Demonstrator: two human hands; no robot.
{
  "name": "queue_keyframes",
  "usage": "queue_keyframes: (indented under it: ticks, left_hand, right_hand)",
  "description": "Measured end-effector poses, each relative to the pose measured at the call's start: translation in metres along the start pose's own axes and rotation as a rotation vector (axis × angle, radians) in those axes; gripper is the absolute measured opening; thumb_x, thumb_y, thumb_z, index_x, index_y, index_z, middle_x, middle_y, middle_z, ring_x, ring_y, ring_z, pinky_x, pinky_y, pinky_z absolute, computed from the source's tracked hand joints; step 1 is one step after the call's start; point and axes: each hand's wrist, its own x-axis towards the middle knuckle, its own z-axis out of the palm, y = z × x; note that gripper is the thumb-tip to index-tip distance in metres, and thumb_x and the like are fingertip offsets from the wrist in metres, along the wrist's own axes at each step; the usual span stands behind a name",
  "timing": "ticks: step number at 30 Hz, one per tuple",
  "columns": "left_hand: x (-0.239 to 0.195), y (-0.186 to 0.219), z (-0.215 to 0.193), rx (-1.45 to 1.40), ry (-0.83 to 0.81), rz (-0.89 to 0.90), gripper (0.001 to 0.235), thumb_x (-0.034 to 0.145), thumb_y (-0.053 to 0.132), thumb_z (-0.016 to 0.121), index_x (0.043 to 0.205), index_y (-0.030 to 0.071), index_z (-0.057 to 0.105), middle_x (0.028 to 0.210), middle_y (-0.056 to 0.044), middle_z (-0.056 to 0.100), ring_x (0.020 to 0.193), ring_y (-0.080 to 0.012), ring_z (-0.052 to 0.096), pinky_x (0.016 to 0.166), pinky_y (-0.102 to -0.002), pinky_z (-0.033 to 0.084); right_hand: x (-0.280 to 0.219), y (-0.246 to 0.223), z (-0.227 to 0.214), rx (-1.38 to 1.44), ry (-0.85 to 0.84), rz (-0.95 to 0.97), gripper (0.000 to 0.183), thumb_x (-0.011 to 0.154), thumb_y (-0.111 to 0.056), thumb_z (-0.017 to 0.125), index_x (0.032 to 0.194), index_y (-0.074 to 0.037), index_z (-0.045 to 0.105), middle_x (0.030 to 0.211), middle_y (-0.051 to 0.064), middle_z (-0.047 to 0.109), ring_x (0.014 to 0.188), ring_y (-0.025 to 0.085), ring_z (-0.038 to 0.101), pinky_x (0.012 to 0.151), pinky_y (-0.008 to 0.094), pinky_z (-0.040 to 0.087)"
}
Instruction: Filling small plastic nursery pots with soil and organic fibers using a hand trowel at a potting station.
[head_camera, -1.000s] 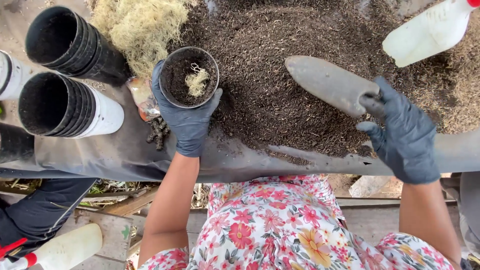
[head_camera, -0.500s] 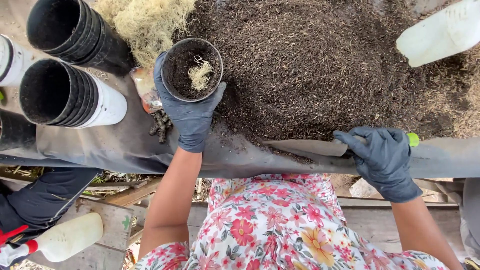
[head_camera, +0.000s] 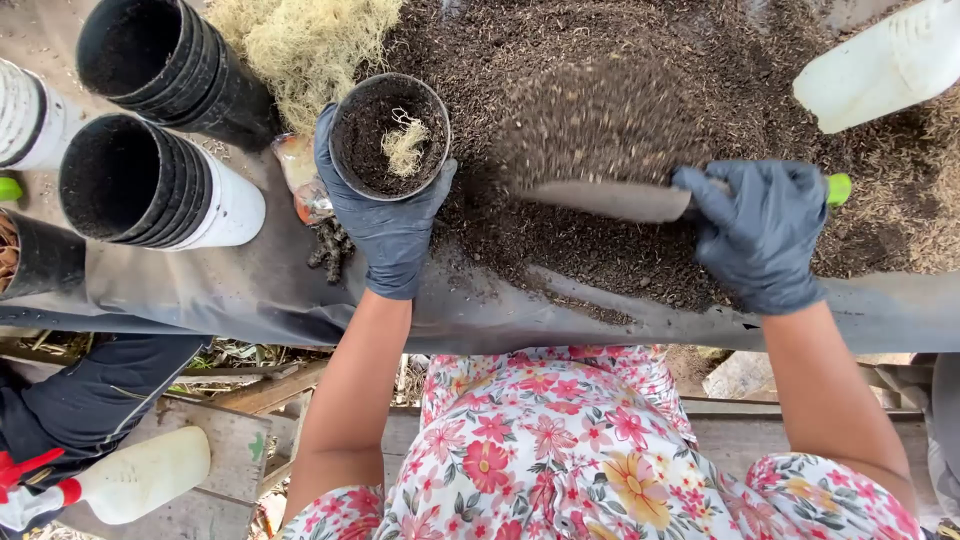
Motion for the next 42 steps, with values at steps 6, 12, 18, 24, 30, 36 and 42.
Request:
queue_keyframes:
  ticks: [6,12,18,24,30,36,42]
  left_hand:
    - [-0.002,0.002,0.0,-0.149,-0.006,-0.061,0.103,0.079,0.03,0.1,0.156,0.013,0.033,0.16,-0.011,0.042,0.155,-0.0301,0.043,0.14,-0.043,0.026]
    - [0.0,-0.004,0.006,-0.113,0.084,-0.069,0.108,0.072,0.019,0.106,0.154,0.012,0.036,0.157,-0.012,0.047,0.149,-0.0305,0.05,0.137,-0.041,0.032]
    - [0.008,0.0,-0.007,0.09,0.12,-0.088,0.119,0.068,0.013,0.112,0.153,0.008,0.03,0.152,-0.023,0.047,0.144,-0.0394,0.05,0.127,-0.06,0.039]
    - [0.011,-0.007,-0.006,0.12,0.248,-0.034,0.126,0.051,0.018,0.12,0.149,0.003,0.042,0.141,-0.024,0.057,0.132,-0.0395,0.062,0.115,-0.054,0.051]
    - [0.016,0.011,-0.011,0.147,0.225,-0.026,0.112,0.048,0.007,0.113,0.138,-0.002,0.047,0.129,-0.026,0.063,0.122,-0.0417,0.067,0.104,-0.053,0.058]
    - [0.011,-0.009,-0.005,-0.008,0.286,0.038,0.119,0.05,0.01,0.115,0.146,0.0,0.046,0.134,-0.028,0.061,0.128,-0.0431,0.063,0.107,-0.056,0.055]
    - [0.008,-0.022,-0.006,-0.086,0.295,-0.008,0.119,0.06,-0.001,0.111,0.154,0.005,0.039,0.146,-0.022,0.054,0.139,-0.037,0.056,0.117,-0.054,0.05]
  right_hand:
    - [0.035,0.01,-0.021,-0.016,-0.19,0.098,0.034,0.093,-0.011,0.067,0.126,-0.019,0.072,0.087,0.0,0.055,0.073,0.021,0.053,0.068,0.035,0.045]
    - [0.03,-0.065,-0.055,0.089,-0.203,0.231,0.02,0.114,-0.027,0.068,0.12,-0.008,0.069,0.072,0.002,0.058,0.05,0.013,0.047,0.04,0.026,0.038]
    - [0.01,-0.126,-0.059,0.234,-0.142,0.14,0.035,0.101,-0.036,0.054,0.126,-0.015,0.066,0.088,0.006,0.058,0.07,0.029,0.062,0.061,0.044,0.053]
    - [0.028,-0.128,-0.02,-0.004,-0.043,0.093,0.036,0.102,-0.028,0.055,0.135,-0.017,0.066,0.085,0.006,0.052,0.068,0.024,0.053,0.061,0.036,0.048]
    - [0.02,-0.113,-0.008,0.101,-0.065,0.139,0.039,0.1,-0.033,0.065,0.136,-0.017,0.066,0.091,0.004,0.057,0.072,0.024,0.06,0.063,0.039,0.047]
    - [0.026,-0.076,-0.022,0.0,-0.071,0.244,0.032,0.111,-0.018,0.071,0.134,0.003,0.062,0.09,0.015,0.054,0.069,0.033,0.056,0.059,0.037,0.043]
    - [0.053,-0.1,-0.05,0.112,-0.201,0.37,0.038,0.106,-0.026,0.065,0.138,-0.003,0.061,0.089,0.01,0.054,0.069,0.032,0.059,0.057,0.045,0.049]
